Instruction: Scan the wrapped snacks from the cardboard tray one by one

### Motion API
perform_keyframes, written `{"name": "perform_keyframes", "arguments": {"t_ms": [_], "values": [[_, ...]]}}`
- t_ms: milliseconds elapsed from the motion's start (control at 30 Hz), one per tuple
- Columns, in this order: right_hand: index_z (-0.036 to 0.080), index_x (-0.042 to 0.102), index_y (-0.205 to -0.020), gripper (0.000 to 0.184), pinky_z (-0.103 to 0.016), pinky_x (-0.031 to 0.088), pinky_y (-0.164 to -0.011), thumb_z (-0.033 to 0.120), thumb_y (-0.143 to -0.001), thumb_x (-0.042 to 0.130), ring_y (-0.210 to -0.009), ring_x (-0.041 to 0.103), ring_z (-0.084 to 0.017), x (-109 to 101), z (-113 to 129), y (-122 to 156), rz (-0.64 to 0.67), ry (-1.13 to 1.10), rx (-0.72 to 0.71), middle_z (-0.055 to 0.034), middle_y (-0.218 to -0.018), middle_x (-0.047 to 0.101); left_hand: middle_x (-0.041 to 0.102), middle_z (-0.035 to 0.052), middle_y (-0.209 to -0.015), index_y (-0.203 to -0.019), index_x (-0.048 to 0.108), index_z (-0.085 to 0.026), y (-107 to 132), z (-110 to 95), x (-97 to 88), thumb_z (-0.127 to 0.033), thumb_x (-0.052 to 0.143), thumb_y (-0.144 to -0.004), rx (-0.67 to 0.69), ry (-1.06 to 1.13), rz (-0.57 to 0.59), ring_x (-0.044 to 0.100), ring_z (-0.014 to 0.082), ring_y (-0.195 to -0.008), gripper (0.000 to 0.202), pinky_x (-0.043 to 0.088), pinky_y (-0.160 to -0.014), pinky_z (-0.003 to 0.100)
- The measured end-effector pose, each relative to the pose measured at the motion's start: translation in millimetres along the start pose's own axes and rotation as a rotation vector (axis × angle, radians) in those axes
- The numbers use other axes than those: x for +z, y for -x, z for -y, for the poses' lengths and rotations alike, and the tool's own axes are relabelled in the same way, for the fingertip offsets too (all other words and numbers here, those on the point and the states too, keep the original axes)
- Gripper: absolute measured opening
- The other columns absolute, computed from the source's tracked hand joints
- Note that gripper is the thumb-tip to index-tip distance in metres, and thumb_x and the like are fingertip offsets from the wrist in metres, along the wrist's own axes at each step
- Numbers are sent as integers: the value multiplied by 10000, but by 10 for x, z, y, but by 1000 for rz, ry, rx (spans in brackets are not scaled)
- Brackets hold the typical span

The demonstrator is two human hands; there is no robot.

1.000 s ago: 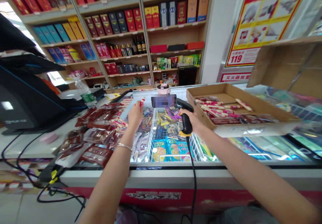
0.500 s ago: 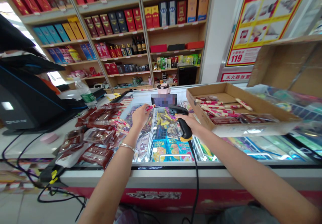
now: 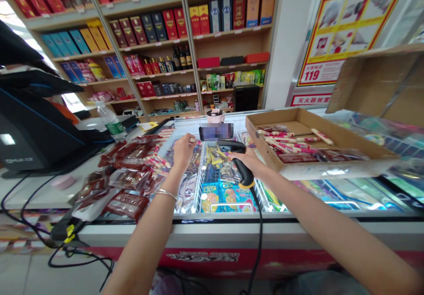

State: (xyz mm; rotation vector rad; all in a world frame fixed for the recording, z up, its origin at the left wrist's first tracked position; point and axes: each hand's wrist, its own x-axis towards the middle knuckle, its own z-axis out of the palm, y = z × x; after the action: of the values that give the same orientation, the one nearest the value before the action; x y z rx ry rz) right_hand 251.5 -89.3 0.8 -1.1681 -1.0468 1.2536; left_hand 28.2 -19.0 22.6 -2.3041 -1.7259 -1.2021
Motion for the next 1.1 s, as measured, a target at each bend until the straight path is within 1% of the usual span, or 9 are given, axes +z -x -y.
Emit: {"name": "perform_keyframes", "arguments": {"t_ms": [67,167,300,500,633,767,967,1100], "values": [[145,569,-846,241,-200,444,-378,181,-648,700,-401,519,-98,1,7,8,1,-4,0,-10,-592,606,679,50,-916,-1021,578,-193,8,-32,-11,-249,504,-835,30,23,-26,632,161,-787,208,460,-764,266],[134,559,-837,209,-208,431,-359,187,-669,672,-397,520,-107,0,20,16,-24,-29,23,-14,-582,595,663,68,-999,-1160,503,-191,13,-52,-9,-226,437,-871,60,8,-50,626,170,-853,299,448,-811,284],[124,556,-826,188,-219,430,-350,200,-686,657,-399,528,-120,-3,22,12,-47,-48,49,-16,-562,582,643,92,-1044,-1243,439,-183,17,-61,-8,-248,358,-909,25,-52,-47,618,197,-906,350,441,-826,311],[131,559,-817,175,-218,433,-348,190,-684,654,-407,538,-121,-10,1,-9,-34,-46,36,-17,-583,595,622,97,-1112,-1259,424,-187,39,-92,-32,-249,308,-924,29,-74,-66,601,197,-964,360,435,-833,302],[135,555,-805,162,-215,437,-350,187,-689,655,-407,539,-119,-16,-5,-17,-43,-42,41,-19,-581,599,618,89,-1130,-1262,417,-191,51,-96,-38,-235,306,-921,23,-80,-63,592,197,-999,362,433,-841,296],[133,558,-805,156,-214,434,-347,187,-696,656,-409,545,-123,-13,0,-16,-46,-40,46,-19,-584,601,620,85,-1124,-1257,421,-198,50,-85,-32,-235,306,-920,34,-86,-81,595,191,-991,358,435,-825,291],[123,573,-859,211,-201,427,-350,187,-690,682,-405,533,-104,-11,14,4,-23,-64,53,-45,-647,640,620,93,-1129,-1239,445,-200,46,-97,-42,-242,307,-924,9,-100,-86,594,194,-992,347,430,-823,297],[125,577,-871,240,-209,433,-360,175,-671,699,-405,539,-114,2,-26,-3,-49,-62,61,-47,-635,641,623,82,-1129,-1190,476,-199,41,-92,-55,-237,317,-922,17,-92,-101,598,191,-988,314,425,-822,286]]}}
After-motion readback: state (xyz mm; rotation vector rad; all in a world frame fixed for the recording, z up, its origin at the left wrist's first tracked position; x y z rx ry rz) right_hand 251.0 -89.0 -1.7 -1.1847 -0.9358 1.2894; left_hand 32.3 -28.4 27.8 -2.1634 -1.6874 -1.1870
